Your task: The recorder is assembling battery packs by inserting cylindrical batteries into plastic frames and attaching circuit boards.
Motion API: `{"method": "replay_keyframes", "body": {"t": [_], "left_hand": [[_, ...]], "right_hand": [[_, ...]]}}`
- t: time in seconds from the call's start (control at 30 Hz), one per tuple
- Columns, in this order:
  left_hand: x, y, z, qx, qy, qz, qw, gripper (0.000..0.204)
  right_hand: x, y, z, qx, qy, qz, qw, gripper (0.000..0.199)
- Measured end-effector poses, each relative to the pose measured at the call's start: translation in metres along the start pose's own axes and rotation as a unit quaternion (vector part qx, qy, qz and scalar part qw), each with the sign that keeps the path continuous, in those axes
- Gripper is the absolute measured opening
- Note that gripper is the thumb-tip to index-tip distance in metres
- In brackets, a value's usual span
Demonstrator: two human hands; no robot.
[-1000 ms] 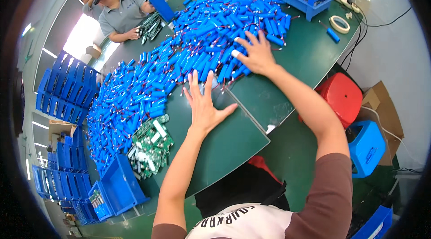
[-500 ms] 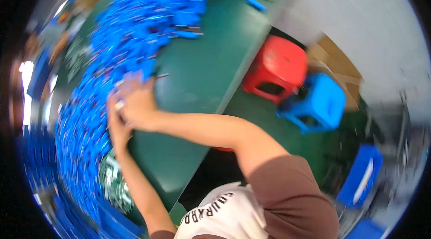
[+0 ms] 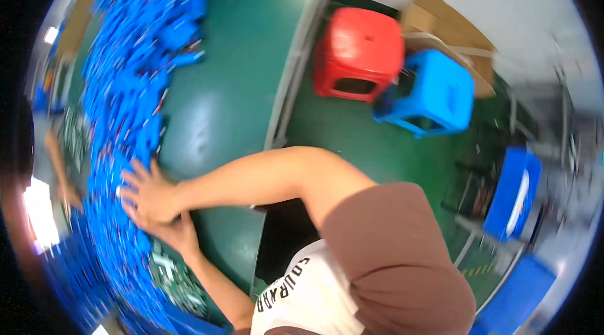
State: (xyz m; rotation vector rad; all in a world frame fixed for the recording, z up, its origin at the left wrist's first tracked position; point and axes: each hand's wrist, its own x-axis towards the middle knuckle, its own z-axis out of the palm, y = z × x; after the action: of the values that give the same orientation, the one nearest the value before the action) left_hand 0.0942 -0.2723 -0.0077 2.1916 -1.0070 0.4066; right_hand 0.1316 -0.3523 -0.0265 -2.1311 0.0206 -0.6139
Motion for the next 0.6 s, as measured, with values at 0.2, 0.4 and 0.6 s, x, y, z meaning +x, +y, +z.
{"method": "replay_keyframes", "body": {"t": [0.2, 0.4, 0.6], "left_hand": [[0.001, -0.055, -0.029, -0.012, 0.005, -0.054, 0.998, 0.076], [-0.01, -0.04, -0.042, 0.145, 0.064, -0.085, 0.984, 0.081], [-0.041, 0.005, -0.027, 0.013, 0.008, 0.069, 0.998, 0.039]], "right_hand": [[0.002, -0.002, -0.026, 0.277, -0.161, 0.011, 0.947, 0.071], [0.03, 0.016, -0.064, 0.197, -0.039, 0.028, 0.979, 0.036], [0.037, 0.037, -0.095, 0.341, -0.046, 0.074, 0.936, 0.026]]}}
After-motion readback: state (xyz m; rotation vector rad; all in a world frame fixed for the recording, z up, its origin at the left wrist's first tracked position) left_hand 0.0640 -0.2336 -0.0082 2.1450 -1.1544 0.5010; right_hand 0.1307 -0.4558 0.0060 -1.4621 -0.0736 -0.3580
